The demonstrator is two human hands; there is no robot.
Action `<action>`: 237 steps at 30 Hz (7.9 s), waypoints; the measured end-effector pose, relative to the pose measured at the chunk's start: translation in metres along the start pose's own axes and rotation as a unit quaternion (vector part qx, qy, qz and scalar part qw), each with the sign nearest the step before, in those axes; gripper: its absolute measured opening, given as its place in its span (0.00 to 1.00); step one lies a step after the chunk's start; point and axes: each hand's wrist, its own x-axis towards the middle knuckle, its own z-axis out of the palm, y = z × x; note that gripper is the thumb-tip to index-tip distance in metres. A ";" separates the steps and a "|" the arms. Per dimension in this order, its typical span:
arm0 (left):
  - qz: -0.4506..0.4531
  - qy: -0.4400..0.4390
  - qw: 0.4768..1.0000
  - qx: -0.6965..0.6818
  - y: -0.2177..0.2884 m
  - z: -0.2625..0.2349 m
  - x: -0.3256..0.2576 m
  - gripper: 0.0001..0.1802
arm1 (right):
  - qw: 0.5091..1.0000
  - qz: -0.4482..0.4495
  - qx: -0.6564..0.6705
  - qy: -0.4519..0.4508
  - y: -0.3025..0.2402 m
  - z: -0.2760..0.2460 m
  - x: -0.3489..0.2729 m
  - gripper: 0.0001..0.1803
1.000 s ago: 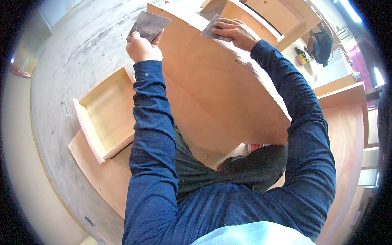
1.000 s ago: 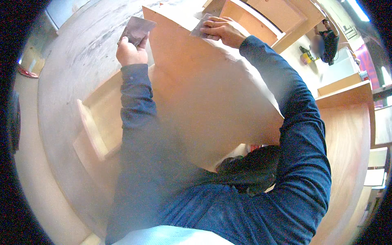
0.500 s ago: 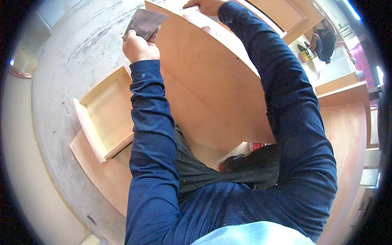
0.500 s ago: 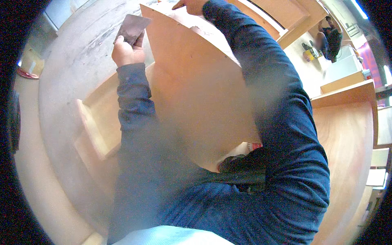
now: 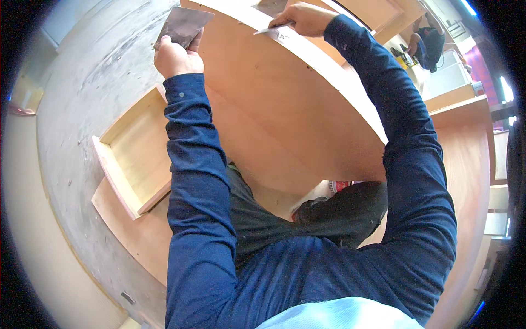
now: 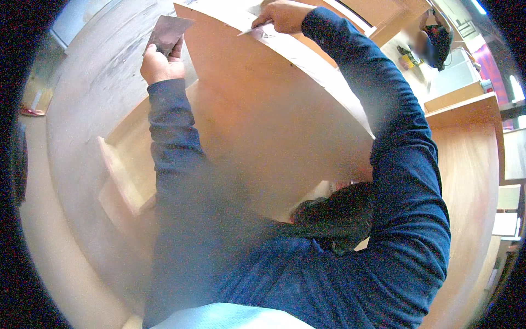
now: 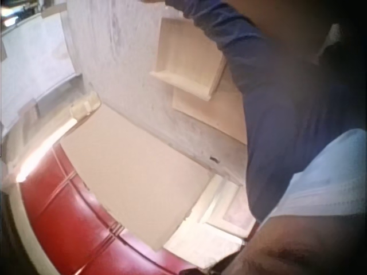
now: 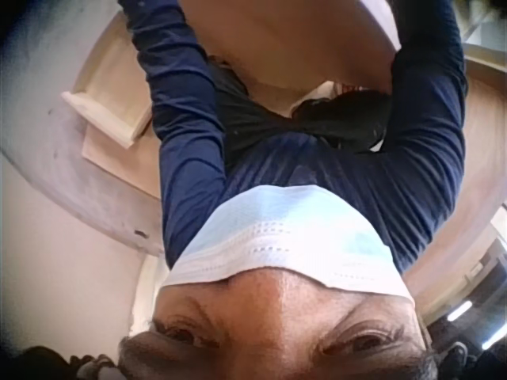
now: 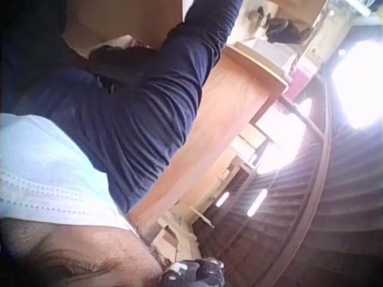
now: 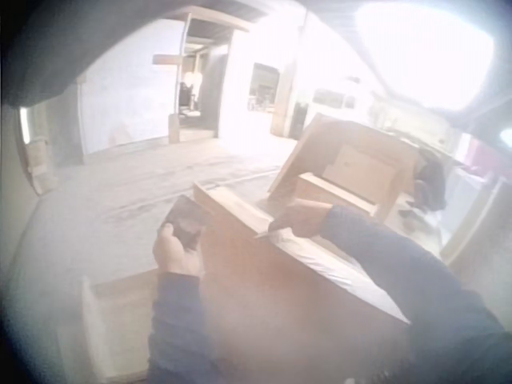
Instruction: Applying and smoothing wood filler on a wooden board using putty knives.
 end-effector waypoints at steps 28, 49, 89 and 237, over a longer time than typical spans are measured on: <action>-0.002 0.016 0.999 0.027 0.003 -0.006 -0.005 0.19 | 0.989 -0.065 0.072 0.112 -0.010 0.034 -0.150 0.17; -0.040 -0.021 0.999 0.028 -0.005 -0.015 0.009 0.19 | 0.998 -0.002 0.045 0.047 0.019 0.021 -0.083 0.25; -0.054 -0.066 0.988 0.128 -0.020 -0.002 -0.032 0.19 | 0.989 0.042 0.049 0.132 0.015 0.032 -0.109 0.25; -0.073 -0.006 0.996 0.050 0.020 -0.052 -0.109 0.18 | 0.729 0.263 0.520 0.359 -0.098 0.243 0.072 0.25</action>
